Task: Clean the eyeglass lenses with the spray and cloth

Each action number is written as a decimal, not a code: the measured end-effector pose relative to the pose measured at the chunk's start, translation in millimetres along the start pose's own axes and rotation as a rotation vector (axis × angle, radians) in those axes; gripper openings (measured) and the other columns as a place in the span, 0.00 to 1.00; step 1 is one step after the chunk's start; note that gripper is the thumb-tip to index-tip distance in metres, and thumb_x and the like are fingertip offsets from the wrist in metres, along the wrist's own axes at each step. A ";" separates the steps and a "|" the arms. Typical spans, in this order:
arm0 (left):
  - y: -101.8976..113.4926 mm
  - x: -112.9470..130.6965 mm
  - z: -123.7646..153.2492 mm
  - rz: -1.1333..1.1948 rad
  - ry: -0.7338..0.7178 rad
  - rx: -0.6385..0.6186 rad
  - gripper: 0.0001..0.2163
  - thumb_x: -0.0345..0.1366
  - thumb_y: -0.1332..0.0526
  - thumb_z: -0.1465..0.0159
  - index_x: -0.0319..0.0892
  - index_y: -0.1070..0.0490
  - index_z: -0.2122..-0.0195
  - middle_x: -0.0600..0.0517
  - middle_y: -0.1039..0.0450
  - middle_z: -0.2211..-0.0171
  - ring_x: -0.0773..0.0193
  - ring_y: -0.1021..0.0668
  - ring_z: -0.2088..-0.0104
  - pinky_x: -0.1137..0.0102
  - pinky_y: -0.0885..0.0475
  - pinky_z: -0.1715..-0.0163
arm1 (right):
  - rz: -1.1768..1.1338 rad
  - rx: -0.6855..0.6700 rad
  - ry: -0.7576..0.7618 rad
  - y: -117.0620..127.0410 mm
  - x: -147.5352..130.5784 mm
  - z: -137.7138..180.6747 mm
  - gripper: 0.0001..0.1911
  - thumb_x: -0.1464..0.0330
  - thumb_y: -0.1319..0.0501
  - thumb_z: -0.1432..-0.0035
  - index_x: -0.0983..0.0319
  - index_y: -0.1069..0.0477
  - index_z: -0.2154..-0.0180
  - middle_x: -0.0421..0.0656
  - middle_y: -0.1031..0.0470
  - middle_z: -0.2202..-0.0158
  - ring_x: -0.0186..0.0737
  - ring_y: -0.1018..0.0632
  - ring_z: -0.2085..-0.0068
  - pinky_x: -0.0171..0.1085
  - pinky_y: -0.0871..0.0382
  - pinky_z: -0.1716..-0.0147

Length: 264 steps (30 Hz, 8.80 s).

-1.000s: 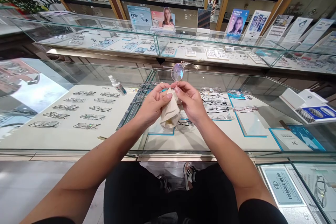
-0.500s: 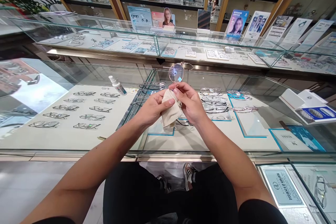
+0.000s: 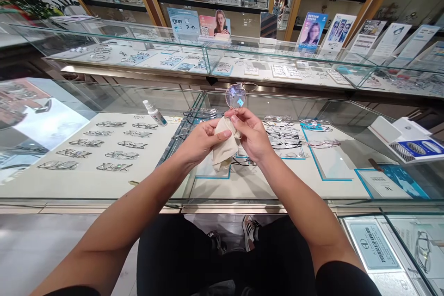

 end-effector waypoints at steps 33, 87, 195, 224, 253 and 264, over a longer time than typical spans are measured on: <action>-13.9 -9.0 -4.7 -0.181 -0.380 0.302 0.26 0.63 0.26 0.39 0.43 0.20 0.58 0.51 0.20 0.65 0.63 0.24 0.67 0.69 0.30 0.65 | -0.027 0.051 -0.021 -15.9 10.9 9.2 0.14 0.53 0.24 0.46 0.54 0.19 0.64 0.42 0.12 0.52 0.47 0.16 0.51 0.45 0.20 0.50; 2.3 -7.3 -8.7 -0.404 -0.417 0.236 0.30 0.68 0.36 0.33 0.43 0.35 0.71 0.56 0.34 0.76 0.68 0.34 0.75 0.71 0.38 0.74 | 0.110 0.058 0.052 1.7 22.5 -0.1 0.15 0.52 0.21 0.49 0.54 0.15 0.65 0.42 0.15 0.58 0.43 0.20 0.54 0.43 0.24 0.51; 15.6 10.9 -7.5 -0.219 -0.409 0.178 0.28 0.63 0.34 0.31 0.41 0.28 0.72 0.54 0.28 0.80 0.70 0.29 0.80 0.73 0.35 0.78 | 0.211 -0.271 -0.207 -3.5 16.3 5.7 0.27 0.43 0.20 0.53 0.60 0.18 0.69 0.40 0.21 0.67 0.39 0.25 0.63 0.39 0.33 0.57; 24.3 14.8 -11.3 -0.086 -0.300 0.010 0.26 0.46 0.18 0.44 0.41 0.20 0.49 0.50 0.17 0.60 0.64 0.19 0.65 0.73 0.25 0.63 | 0.129 -0.125 -0.211 4.7 7.5 3.4 0.27 0.45 0.19 0.54 0.60 0.21 0.69 0.40 0.26 0.68 0.34 0.33 0.68 0.37 0.38 0.66; 29.6 27.5 -13.5 0.028 -0.315 0.188 0.23 0.60 0.24 0.41 0.44 0.24 0.66 0.59 0.38 0.80 0.70 0.32 0.79 0.70 0.26 0.73 | 0.094 -0.047 -0.008 26.1 -17.6 -7.7 0.20 0.51 0.23 0.43 0.56 0.26 0.69 0.44 0.19 0.49 0.44 0.21 0.45 0.41 0.26 0.46; 35.6 30.4 -0.7 -0.837 -0.866 0.410 0.31 0.60 0.17 0.52 0.46 0.18 0.54 0.47 0.19 0.58 0.57 0.20 0.59 0.63 0.25 0.56 | 0.272 -0.310 -0.130 31.9 -28.5 -7.6 0.22 0.49 0.23 0.42 0.58 0.23 0.71 0.41 0.22 0.69 0.41 0.22 0.62 0.41 0.32 0.56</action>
Point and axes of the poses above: each hand's wrist, its own z-axis away from the middle knuckle, its own y-axis out of the back of the hand, x = y × z, the point moved 1 cm from there along -z, towards the middle knuckle
